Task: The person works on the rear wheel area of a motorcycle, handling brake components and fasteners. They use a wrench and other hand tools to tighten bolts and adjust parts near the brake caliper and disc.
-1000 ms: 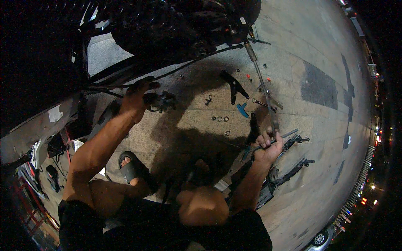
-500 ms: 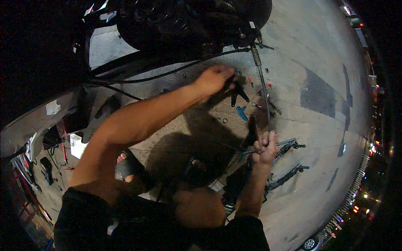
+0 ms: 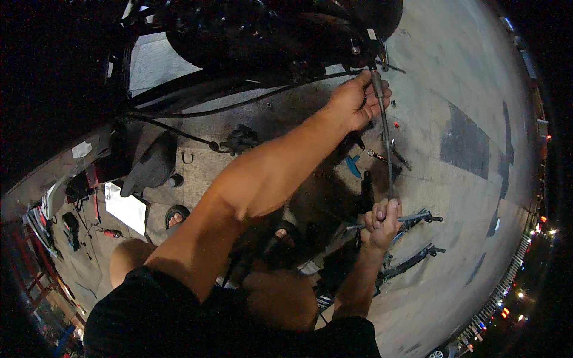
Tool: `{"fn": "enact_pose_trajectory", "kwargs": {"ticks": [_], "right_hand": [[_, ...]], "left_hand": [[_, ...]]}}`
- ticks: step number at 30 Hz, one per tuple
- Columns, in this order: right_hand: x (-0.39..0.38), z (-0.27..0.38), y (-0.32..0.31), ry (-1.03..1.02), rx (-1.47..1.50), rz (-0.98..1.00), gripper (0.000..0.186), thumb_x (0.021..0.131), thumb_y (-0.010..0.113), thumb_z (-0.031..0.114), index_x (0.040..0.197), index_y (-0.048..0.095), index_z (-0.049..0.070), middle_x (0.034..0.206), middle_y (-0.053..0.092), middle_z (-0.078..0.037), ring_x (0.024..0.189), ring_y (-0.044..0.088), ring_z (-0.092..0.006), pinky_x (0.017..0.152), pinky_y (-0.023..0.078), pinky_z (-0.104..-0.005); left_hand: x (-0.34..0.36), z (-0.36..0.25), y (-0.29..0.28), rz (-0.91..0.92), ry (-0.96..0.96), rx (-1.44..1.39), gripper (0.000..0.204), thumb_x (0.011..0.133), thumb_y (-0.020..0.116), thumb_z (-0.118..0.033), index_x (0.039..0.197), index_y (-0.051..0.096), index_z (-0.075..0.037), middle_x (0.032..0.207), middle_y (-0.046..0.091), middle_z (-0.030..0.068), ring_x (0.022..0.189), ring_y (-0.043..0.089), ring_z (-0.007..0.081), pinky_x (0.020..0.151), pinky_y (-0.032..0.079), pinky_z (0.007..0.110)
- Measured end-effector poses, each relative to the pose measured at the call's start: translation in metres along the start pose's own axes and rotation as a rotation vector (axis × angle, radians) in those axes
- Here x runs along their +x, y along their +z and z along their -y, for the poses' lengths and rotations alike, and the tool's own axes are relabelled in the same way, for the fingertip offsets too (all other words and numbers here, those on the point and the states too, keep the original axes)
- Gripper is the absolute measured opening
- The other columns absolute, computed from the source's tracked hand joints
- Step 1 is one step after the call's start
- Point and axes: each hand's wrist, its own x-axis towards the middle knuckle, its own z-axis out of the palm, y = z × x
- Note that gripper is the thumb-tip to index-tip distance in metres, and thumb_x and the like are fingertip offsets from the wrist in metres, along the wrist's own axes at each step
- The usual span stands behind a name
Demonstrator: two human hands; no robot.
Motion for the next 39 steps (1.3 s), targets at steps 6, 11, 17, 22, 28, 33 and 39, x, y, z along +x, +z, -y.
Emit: {"fn": "enact_pose_trajectory", "kwargs": {"ticks": [6, 11, 17, 22, 28, 33, 39], "right_hand": [[0.007, 0.028, -0.007, -1.026, -1.297, 0.26, 0.035, 0.092, 0.049, 0.015, 0.119, 0.055, -0.006, 0.082, 0.064, -0.013, 0.057, 0.057, -0.0203, 0.054, 0.046, -0.0295], [0.013, 0.042, -0.005, -1.042, -1.502, 0.453, 0.035, 0.088, 0.052, 0.007, 0.121, 0.055, -0.005, 0.093, 0.065, -0.023, 0.067, 0.063, -0.0348, 0.061, 0.05, -0.0377], [-0.001, 0.062, 0.009, -0.424, -1.481, 0.529, 0.064, 0.077, 0.052, -0.004, 0.139, 0.036, 0.0, 0.105, 0.063, -0.02, 0.087, 0.063, -0.0264, 0.077, 0.049, -0.0332], [0.02, 0.086, -0.011, 0.035, -1.122, 0.73, 0.061, 0.076, 0.054, -0.006, 0.135, 0.04, -0.001, 0.106, 0.062, -0.012, 0.093, 0.06, -0.0195, 0.081, 0.047, -0.0295], [0.074, 0.068, -0.031, 0.287, -1.2, 0.677, 0.007, 0.088, 0.058, 0.009, 0.087, 0.058, 0.002, 0.07, 0.056, 0.002, 0.065, 0.051, -0.0073, 0.062, 0.041, -0.0238], [0.086, 0.085, -0.001, 0.415, -1.644, 0.64, 0.024, 0.082, 0.067, 0.016, 0.099, 0.059, 0.001, 0.09, 0.062, -0.007, 0.085, 0.057, -0.017, 0.078, 0.045, -0.0305], [0.085, 0.091, 0.03, 0.409, -1.613, 0.729, 0.019, 0.082, 0.063, 0.002, 0.068, 0.05, 0.003, 0.058, 0.049, 0.002, 0.052, 0.044, -0.0081, 0.048, 0.036, -0.0265]], "left_hand": [[0.001, 0.002, -0.002, 0.046, -0.024, -0.052, 0.039, 0.099, 0.034, -0.036, 0.102, 0.054, -0.002, 0.086, 0.063, 0.0123, 0.077, 0.06, 0.0242, 0.063, 0.05, 0.032], [0.008, 0.0, 0.0, 0.002, -0.039, 0.13, 0.049, 0.1, 0.029, -0.04, 0.094, 0.057, 0.0, 0.082, 0.064, 0.0132, 0.057, 0.055, 0.0185, 0.038, 0.039, 0.02], [0.01, 0.007, 0.012, -0.103, -0.01, -0.08, 0.019, 0.094, 0.046, -0.025, 0.089, 0.049, -0.007, 0.072, 0.057, 0.0074, 0.062, 0.055, 0.0189, 0.048, 0.045, 0.029], [0.017, 0.014, 0.014, -0.151, 0.064, -0.048, 0.017, 0.093, 0.045, -0.025, 0.085, 0.048, -0.009, 0.069, 0.056, 0.0054, 0.054, 0.048, 0.0152, 0.042, 0.038, 0.026], [0.023, 0.017, 0.002, 0.023, 0.073, -0.109, 0.026, 0.097, 0.043, -0.03, 0.094, 0.052, -0.006, 0.075, 0.057, 0.0076, 0.06, 0.052, 0.0203, 0.05, 0.043, 0.032], [0.023, 0.019, 0.002, -0.01, 0.078, -0.119, 0.026, 0.098, 0.041, -0.031, 0.096, 0.049, -0.006, 0.074, 0.056, 0.0072, 0.062, 0.053, 0.0198, 0.05, 0.042, 0.032], [0.023, 0.023, 0.0, 0.046, 0.111, -0.079, 0.025, 0.096, 0.043, -0.035, 0.093, 0.049, -0.011, 0.073, 0.055, 0.0043, 0.06, 0.051, 0.0172, 0.051, 0.042, 0.03]]}}
